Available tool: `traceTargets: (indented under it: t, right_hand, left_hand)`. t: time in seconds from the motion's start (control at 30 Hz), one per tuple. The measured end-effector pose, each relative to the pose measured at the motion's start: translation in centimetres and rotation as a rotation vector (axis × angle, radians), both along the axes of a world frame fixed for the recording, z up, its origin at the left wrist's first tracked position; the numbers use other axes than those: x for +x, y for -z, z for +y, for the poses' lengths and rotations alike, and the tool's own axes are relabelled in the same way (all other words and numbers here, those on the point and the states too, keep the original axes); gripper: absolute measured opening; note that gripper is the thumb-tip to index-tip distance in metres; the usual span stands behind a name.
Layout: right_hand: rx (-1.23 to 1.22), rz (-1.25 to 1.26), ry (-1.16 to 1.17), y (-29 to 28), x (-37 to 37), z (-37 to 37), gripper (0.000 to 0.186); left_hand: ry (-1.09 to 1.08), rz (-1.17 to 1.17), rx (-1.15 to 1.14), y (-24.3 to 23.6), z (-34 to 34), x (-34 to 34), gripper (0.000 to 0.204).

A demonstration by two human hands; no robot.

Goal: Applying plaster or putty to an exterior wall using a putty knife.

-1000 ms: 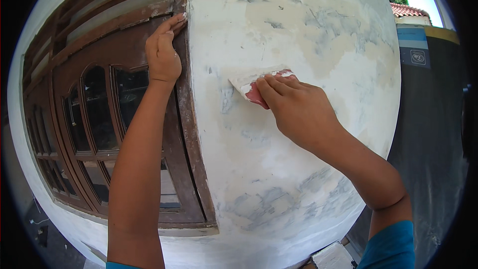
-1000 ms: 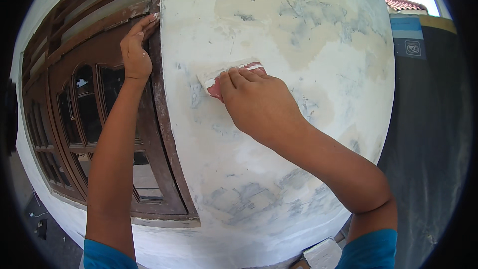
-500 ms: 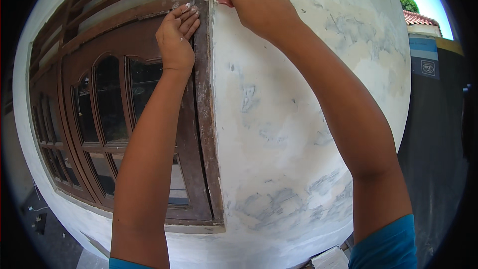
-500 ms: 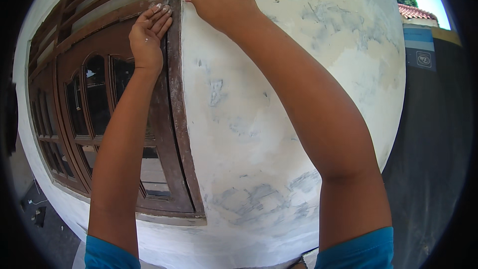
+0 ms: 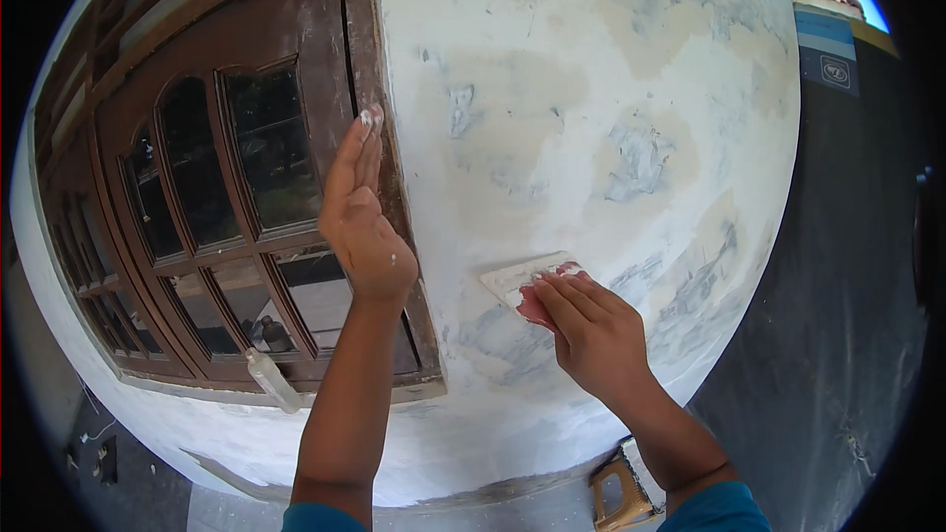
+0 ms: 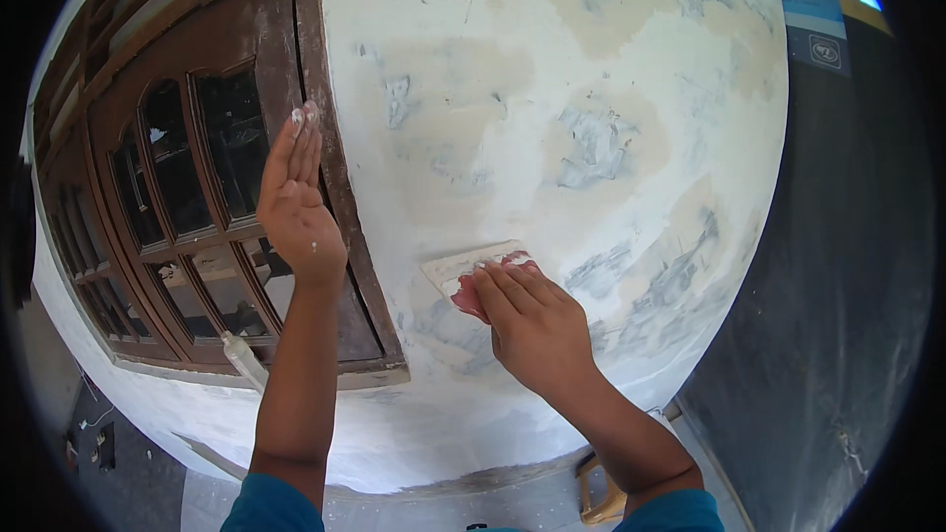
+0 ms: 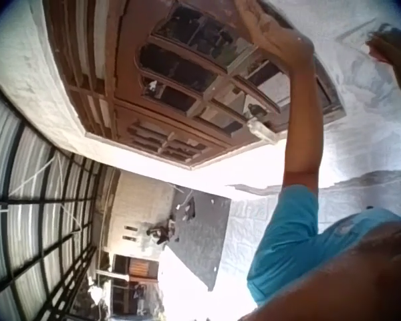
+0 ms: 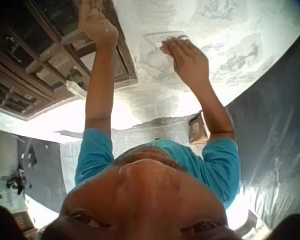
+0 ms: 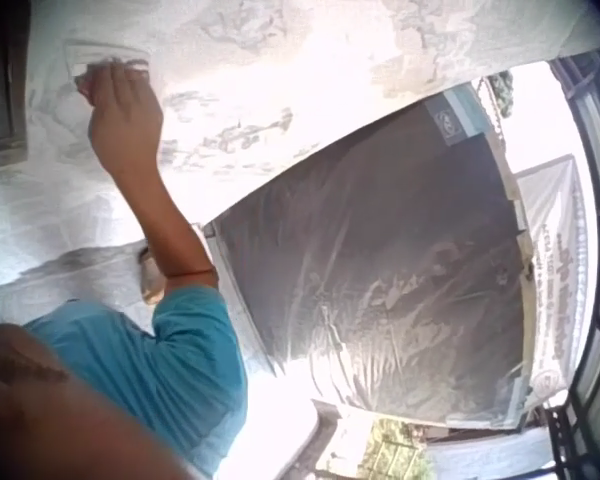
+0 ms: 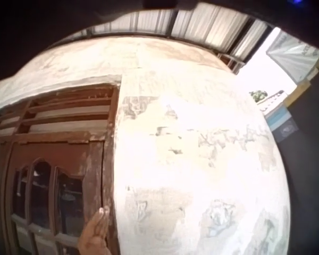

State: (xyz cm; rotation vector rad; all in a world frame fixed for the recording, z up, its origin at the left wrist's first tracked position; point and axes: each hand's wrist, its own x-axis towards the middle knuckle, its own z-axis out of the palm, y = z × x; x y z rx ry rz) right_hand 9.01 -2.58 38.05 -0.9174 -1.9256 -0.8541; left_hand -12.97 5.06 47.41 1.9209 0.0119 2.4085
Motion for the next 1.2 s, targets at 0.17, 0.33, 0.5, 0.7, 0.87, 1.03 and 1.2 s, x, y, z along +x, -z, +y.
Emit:
traceTargets:
  t: [0.17, 0.33, 0.5, 0.7, 0.87, 1.03, 1.2]
  right_hand:
    - [-0.694, 1.244, -0.387, 11.8, 2.4, -2.2, 0.034]
    - [-0.979, 2.060, -0.641, 19.8, 6.0, -3.5, 0.034]
    - [-0.989, 2.247, -0.540, 25.6, 10.1, -7.6, 0.039]
    - [-0.989, 2.293, -0.255, 30.5, 16.4, -11.5, 0.036]
    - [-0.856, 2.098, 0.167, 40.1, 27.7, -14.5, 0.037]
    - [-1.112, 1.781, 0.715, 48.7, 38.4, -16.0, 0.038]
    - [-1.484, 1.373, 0.754, 58.2, 44.5, -12.2, 0.029]
  left_hand:
    - [-0.001, -0.005, -0.399, 22.6, -3.4, 4.2, 0.065]
    - [0.270, 0.014, -0.976, 37.5, -7.0, 8.4, 0.061]
    - [0.392, 0.192, -1.269, 40.8, -10.5, 11.5, 0.069]
    - [0.488, 0.388, -1.496, 43.7, -10.7, 13.8, 0.078]
    - [0.374, 0.525, -1.827, 49.7, -10.4, 15.6, 0.081]
    - [0.291, 0.479, -2.231, 56.6, -11.5, 22.3, 0.088]
    - [0.316, 0.093, -2.461, 64.8, -12.2, 32.0, 0.096]
